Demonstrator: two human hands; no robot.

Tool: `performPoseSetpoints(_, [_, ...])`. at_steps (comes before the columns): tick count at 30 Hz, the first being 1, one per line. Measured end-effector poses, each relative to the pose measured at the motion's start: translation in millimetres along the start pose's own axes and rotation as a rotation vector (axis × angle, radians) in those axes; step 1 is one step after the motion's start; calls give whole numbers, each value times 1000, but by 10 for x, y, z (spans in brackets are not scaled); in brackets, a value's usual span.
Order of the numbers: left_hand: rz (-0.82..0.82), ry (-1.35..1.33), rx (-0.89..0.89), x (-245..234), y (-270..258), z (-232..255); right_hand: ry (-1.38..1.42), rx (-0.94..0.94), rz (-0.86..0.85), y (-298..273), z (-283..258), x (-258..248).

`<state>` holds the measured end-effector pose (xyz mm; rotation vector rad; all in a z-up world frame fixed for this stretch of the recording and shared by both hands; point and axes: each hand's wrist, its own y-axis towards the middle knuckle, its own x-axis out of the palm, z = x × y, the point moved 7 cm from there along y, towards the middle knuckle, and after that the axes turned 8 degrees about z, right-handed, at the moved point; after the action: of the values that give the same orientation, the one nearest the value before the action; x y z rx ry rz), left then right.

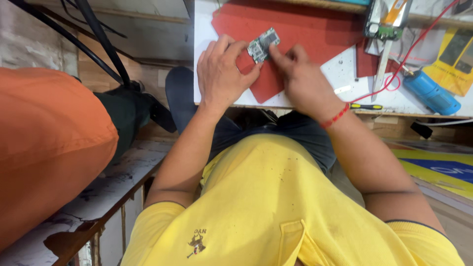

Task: The person sits on the floor and repeatedly rubs a small green circuit board with a small abrasive pad. They hold the board with the left hand and scrub its surface with the right hand, occasionally flipping it over to treat the other side. The board is placed on a red mat on a low table.

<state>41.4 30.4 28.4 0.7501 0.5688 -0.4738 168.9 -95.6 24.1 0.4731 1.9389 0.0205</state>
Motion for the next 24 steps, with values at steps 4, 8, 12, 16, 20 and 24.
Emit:
performPoseSetpoints(4, [-8, 3, -10, 10, 15, -17, 11, 154, 44, 103, 171, -11])
performPoseSetpoints(8, [-18, -6, -17, 3, 39, -14, 47, -19, -24, 96, 22, 17])
performPoseSetpoints(12, [-7, -26, -25, 2, 29, -30, -8, -16, -50, 151, 54, -32])
performPoseSetpoints(16, [-25, -37, -79, 12, 39, -65, -46, -66, -67, 149, -30, -69])
performPoseSetpoints(20, [-1, -9, -38, 9, 34, -69, -65, -2, -120, 162, 50, -69])
performPoseSetpoints(24, [-52, -34, -70, 50, 72, -93, -16, -29, -155, 126, -45, 8])
